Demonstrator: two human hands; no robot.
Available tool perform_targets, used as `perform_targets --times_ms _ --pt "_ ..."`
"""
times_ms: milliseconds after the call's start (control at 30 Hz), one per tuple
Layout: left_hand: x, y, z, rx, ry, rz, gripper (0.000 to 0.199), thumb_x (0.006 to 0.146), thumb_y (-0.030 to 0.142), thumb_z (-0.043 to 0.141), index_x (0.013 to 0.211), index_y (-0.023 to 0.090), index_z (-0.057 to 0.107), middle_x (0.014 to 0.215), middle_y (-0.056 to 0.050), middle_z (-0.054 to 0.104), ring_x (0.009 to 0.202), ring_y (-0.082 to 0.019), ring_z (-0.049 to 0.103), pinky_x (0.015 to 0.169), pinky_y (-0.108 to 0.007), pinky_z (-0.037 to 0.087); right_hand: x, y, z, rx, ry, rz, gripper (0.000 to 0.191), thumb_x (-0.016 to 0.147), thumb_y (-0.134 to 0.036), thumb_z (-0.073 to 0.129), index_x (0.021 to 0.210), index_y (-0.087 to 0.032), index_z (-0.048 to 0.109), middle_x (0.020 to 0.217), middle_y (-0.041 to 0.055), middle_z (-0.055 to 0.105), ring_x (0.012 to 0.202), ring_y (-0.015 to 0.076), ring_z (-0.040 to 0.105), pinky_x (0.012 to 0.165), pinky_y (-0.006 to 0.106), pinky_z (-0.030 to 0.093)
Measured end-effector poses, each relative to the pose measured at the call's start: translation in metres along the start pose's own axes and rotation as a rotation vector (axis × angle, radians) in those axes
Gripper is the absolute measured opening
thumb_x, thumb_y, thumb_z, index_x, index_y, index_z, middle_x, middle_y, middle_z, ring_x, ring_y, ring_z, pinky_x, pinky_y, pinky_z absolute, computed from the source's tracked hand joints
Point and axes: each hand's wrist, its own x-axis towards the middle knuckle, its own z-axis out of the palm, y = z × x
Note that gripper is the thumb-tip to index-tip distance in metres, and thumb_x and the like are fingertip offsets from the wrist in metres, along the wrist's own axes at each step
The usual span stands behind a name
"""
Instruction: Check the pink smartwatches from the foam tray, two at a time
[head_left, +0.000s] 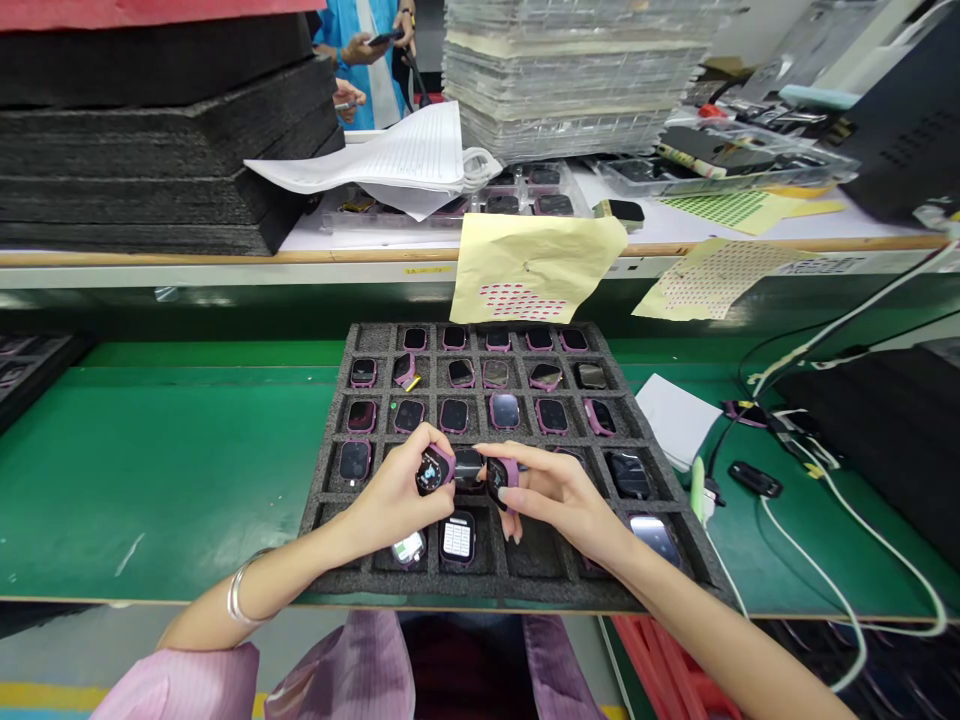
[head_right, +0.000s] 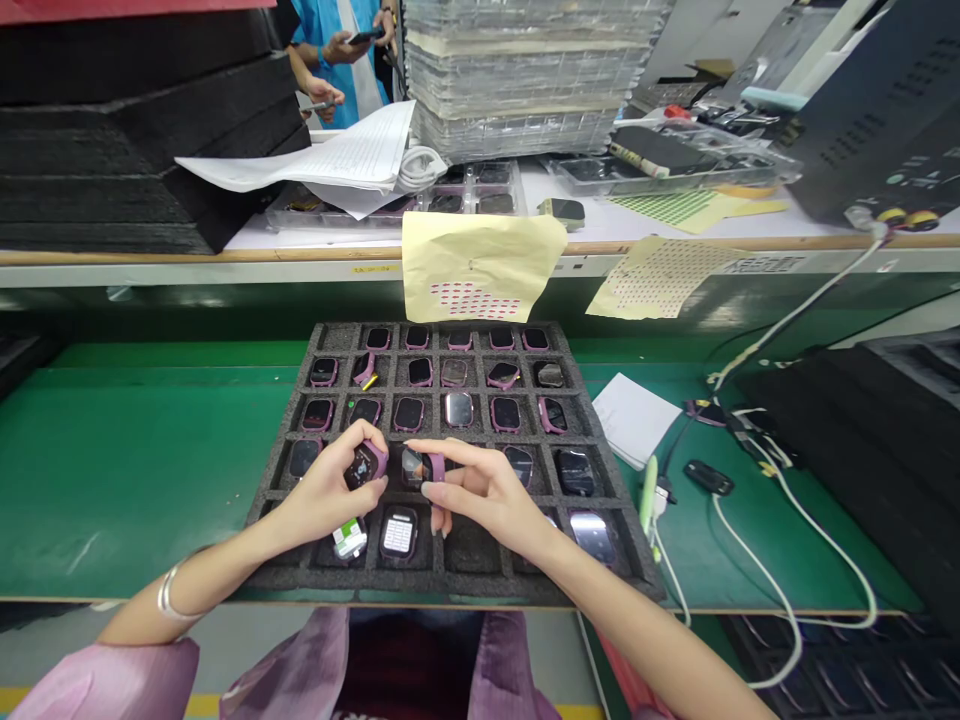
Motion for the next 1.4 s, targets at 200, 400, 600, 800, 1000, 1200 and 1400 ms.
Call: perform_targets --times_ms 200,400,600,800,1000,1200,1400 --pt "-0.0017 -0.0008 -0.0008 -0.037 0.021 0.003 0.023 0.074 0.006 0.053 0.090 0.020 0.045 0.078 0.005 0.045 0.066 -0.010 0.045 0.063 -0.022 0.037 -0.0020 0.0004 0.0006 -0.010 -0.004 0.005 0.044 0.086 -0.025 0.070 0.127 -0.015 0.059 0.067 0.0008 0.067 0.054 0.0128 0.064 0.054 0.023 0.053" --pt "-0.0012 -0.0055 -0.0019 -0.177 0.022 -0.067 0.023 0.077 0.007 0.052 0.092 0.021 0.042 0.073 0.008 0.043 0.047 -0.005 0.044 0.049 -0.020 0.035 -0.0034 0.0015 -0.0014 0.008 -0.015 -0.003 0.042 0.086 -0.023 0.069 0.126 -0.017 0.061 0.066 0.0012 0.067 0.055 0.0128 0.064 0.056 0.022 0.053" --pt "-0.0008 -0.0054 -0.0014 -0.149 0.076 -0.010 0.024 0.075 0.004 0.053 0.090 0.021 0.043 0.073 0.007 0.043 0.055 -0.006 0.043 0.053 -0.019 0.037 -0.0030 0.0000 -0.0038 0.026 -0.017 -0.017 0.041 0.085 -0.025 0.071 0.125 -0.020 0.063 0.068 0.0015 0.067 0.054 0.0130 0.064 0.054 0.023 0.053" --pt "-0.0047 -0.0036 -0.0012 -0.180 0.102 0.013 0.023 0.077 0.007 0.054 0.093 0.021 0.043 0.078 0.005 0.045 0.055 -0.007 0.043 0.055 -0.021 0.037 -0.0045 0.0001 -0.0043 0.059 -0.015 -0.046 0.044 0.083 -0.025 0.072 0.126 -0.018 0.061 0.068 0.0016 0.065 0.053 0.0142 0.064 0.053 0.025 0.054" --pt "-0.0057 -0.0055 -0.0003 -0.184 0.072 -0.036 0.023 0.077 0.007 0.056 0.092 0.021 0.044 0.078 0.005 0.045 0.057 -0.006 0.045 0.055 -0.020 0.039 -0.0042 0.0008 -0.0035 0.045 -0.021 -0.013 0.047 0.086 -0.025 0.069 0.130 -0.016 0.057 0.071 0.0031 0.068 0.055 0.0166 0.066 0.056 0.029 0.056" --pt "0.0012 -0.0076 0.0007 -0.535 -0.132 -0.119 0.043 0.078 0.016 0.061 0.115 0.019 0.042 0.087 -0.001 0.054 0.075 -0.014 0.059 0.065 -0.027 0.051 0.0012 0.0019 0.0011 0.120 -0.016 0.018 0.041 0.089 -0.023 0.062 0.129 -0.018 0.053 0.092 0.0071 0.067 0.064 0.0179 0.069 0.054 0.027 0.056" --pt "0.0020 -0.0067 0.0006 -0.687 -0.154 -0.220 0.036 0.080 0.016 0.052 0.115 0.020 0.049 0.102 -0.007 0.059 0.092 -0.020 0.064 0.076 -0.036 0.056 -0.0003 0.0061 -0.0024 0.058 0.092 0.032 0.049 0.085 -0.020 0.066 0.131 -0.018 0.050 0.100 0.0090 0.067 0.061 0.0158 0.068 0.048 0.024 0.053"
